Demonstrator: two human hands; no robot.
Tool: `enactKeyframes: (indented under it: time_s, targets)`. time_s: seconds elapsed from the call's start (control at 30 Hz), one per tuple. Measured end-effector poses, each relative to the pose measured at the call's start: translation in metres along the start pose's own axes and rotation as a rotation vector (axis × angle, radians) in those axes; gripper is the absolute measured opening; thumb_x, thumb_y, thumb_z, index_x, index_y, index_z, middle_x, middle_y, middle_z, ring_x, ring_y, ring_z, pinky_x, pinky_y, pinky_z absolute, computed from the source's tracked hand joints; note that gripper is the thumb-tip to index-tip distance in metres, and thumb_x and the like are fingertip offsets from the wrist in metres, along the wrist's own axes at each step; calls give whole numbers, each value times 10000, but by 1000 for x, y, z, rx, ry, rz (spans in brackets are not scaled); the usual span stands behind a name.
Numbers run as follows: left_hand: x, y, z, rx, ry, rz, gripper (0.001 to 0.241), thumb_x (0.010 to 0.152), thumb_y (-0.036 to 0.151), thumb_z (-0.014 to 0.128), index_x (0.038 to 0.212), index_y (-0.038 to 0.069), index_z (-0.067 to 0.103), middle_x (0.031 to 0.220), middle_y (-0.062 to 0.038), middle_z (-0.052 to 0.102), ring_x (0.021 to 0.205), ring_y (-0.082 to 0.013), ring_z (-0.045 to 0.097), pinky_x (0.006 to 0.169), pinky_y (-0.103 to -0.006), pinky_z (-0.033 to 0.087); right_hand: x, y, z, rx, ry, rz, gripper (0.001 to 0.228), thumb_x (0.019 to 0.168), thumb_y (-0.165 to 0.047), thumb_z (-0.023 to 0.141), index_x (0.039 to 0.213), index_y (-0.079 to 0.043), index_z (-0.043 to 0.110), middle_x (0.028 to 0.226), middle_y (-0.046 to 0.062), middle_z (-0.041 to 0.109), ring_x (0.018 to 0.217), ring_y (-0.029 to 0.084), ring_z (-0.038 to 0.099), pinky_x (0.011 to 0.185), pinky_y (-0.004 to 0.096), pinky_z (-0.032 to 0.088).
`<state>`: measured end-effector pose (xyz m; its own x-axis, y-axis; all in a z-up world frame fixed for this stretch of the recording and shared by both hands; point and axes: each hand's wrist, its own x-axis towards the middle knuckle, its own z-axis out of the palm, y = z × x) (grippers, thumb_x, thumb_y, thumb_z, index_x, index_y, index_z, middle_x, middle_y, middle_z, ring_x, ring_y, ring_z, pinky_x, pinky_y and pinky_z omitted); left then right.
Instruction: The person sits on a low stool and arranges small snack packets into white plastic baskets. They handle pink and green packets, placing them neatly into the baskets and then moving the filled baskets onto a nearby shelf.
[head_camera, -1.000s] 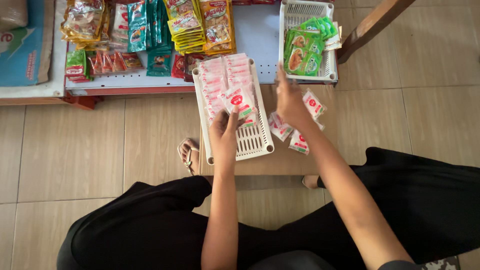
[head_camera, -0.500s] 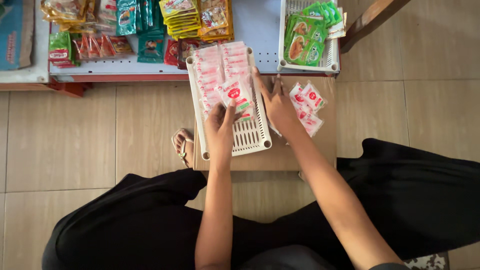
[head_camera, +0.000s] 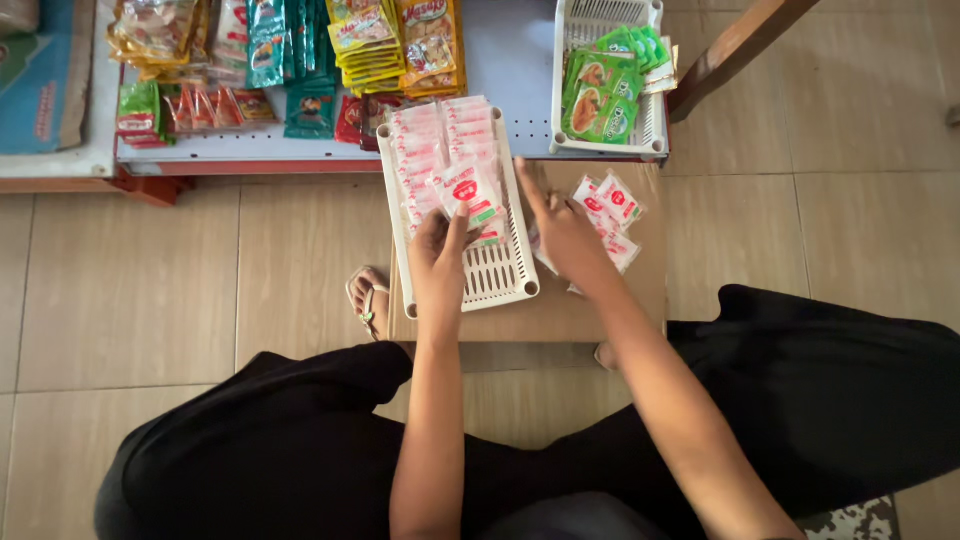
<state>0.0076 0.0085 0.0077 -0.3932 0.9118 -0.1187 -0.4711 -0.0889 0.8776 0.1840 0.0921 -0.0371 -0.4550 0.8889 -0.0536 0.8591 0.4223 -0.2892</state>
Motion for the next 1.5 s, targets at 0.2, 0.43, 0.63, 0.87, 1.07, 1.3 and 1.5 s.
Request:
enactKeyframes:
  time_s: [0.2, 0.43, 0.63, 0.87, 1.07, 1.3, 1.5]
  targets:
    - [1, 2, -5, -8, 12, 21, 268, 1063, 206, 678, 1015, -57, 665, 908, -43, 683, 841, -94, 672, 827, -285, 600, -9, 16, -34, 851, 125, 83, 551, 1114, -73, 442, 1634, -128, 270, 1373, 208, 653, 1259, 326, 661, 1056, 403, 536]
    - [-1, -2, 2, 37, 13, -21, 230, 1027, 206, 654, 1030, -21, 693, 876, -10, 689, 787, -58, 639, 749, -248, 548, -20, 21, -85, 1829, -22, 84, 461, 1065, -38, 487, 1523, 7, 456, 1396, 198, 633, 1297, 353, 631, 1069, 424, 540]
    - [-1, -3, 5, 61, -10, 6, 233, 1035, 196, 647, 1035, -31, 702, 888, -13, 699, 801, -47, 639, 782, -249, 570, -24, 10, -104, 1894, -83, 46, 427, 1080, -58, 476, 1501, 15, 486, 1395, 187, 628, 1305, 351, 625, 1063, 456, 536]
    - [0, -5, 6, 61, 2, -3, 229, 1030, 190, 643, 1046, -29, 707, 875, -2, 685, 796, -41, 630, 790, -259, 577, -25, 16, -105, 1894, -103, -9, 379, 1092, -88, 480, 1448, 22, 547, 1399, 198, 636, 1317, 334, 618, 1100, 475, 528]
    - [0, -8, 6, 56, -24, -1, 222, 1042, 190, 641, 1015, -21, 701, 863, 7, 665, 785, -31, 606, 793, -261, 584, -26, 14, -106, 1888, -109, 3, 353, 1093, -119, 514, 1410, 20, 586, 1377, 198, 649, 1304, 344, 632, 1112, 483, 519]
    - [2, -12, 3, 50, -17, -8, 207, 1038, 178, 644, 973, -16, 679, 841, 6, 670, 761, -31, 604, 753, -257, 558, -22, 22, -94, 1784, -34, 27, 390, 1086, -121, 498, 1443, 25, 554, 1373, 194, 663, 1304, 307, 635, 1115, 455, 509]
    - [1, -11, 1, 39, -22, -2, 226, 1050, 181, 636, 971, -26, 678, 850, -4, 680, 778, -32, 613, 785, -259, 574, 6, 44, -22, 578, 263, 70, 589, 1100, -201, 442, 1620, -93, 187, 1590, 117, 492, 1515, 332, 343, 1180, 569, 231]
